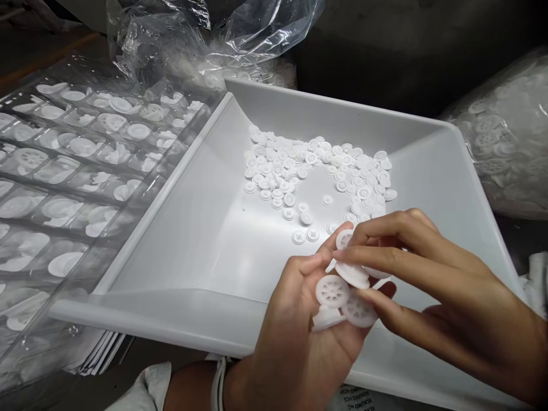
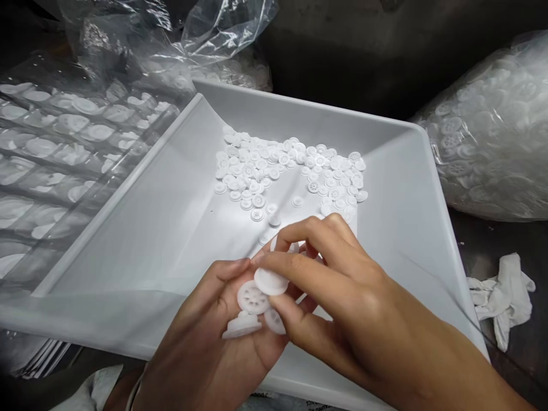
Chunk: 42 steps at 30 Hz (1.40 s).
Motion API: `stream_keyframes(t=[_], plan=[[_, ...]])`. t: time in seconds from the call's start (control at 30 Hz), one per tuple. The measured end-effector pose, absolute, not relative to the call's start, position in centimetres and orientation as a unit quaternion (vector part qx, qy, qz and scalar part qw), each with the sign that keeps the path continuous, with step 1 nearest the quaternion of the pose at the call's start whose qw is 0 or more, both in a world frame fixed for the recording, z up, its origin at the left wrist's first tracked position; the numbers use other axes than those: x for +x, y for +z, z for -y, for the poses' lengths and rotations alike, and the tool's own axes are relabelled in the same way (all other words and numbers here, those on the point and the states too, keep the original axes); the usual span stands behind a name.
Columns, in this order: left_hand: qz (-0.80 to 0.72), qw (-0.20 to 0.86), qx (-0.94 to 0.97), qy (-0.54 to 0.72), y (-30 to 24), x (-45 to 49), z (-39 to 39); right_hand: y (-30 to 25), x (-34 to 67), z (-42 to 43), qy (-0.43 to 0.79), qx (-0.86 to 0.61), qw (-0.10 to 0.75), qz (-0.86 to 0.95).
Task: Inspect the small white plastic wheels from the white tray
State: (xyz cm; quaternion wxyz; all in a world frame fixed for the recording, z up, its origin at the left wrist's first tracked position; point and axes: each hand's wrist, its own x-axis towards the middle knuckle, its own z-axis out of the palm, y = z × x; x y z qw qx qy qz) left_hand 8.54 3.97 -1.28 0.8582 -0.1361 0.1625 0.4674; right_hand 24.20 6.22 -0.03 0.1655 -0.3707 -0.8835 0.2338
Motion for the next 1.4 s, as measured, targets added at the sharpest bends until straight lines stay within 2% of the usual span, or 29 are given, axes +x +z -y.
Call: stream_keyframes(t=[0.27,0.53,0.73,0.9,1.1,1.4], plan=[[-0.164,0.862,-0.11,0.467,-1.4,8.8,-4.0,-1.3,22.6,-5.8,0.212,-0.462,0.236,0.828],[-0.142,0.858,-0.083,0.486,-1.6,8.8,-3.6,-1.1,22.9,-6.0,0.342,-0.498,0.266,0.751],[-0.159,0.852,-0.118,0.485,-1.8,8.7,-3.6,-1.1,23.5,-6.2,0.343,-0.494,0.271,0.751],[-0.185,0.851,-0.132,0.474,-1.9,8.4,-3.7,-0.6,24.0,-6.0,0.289,-0.453,0.248,0.806],[-0.188,0.858,-0.154,0.452,-1.7,8.1,-3.8,-0.2,23.5,-5.1,0.164,-0.399,0.166,0.887],[-0.196,0.87,-0.122,0.436,-2.1,7.8,-3.8,-0.1,23.5,-4.9,0.164,-0.371,0.109,0.908]])
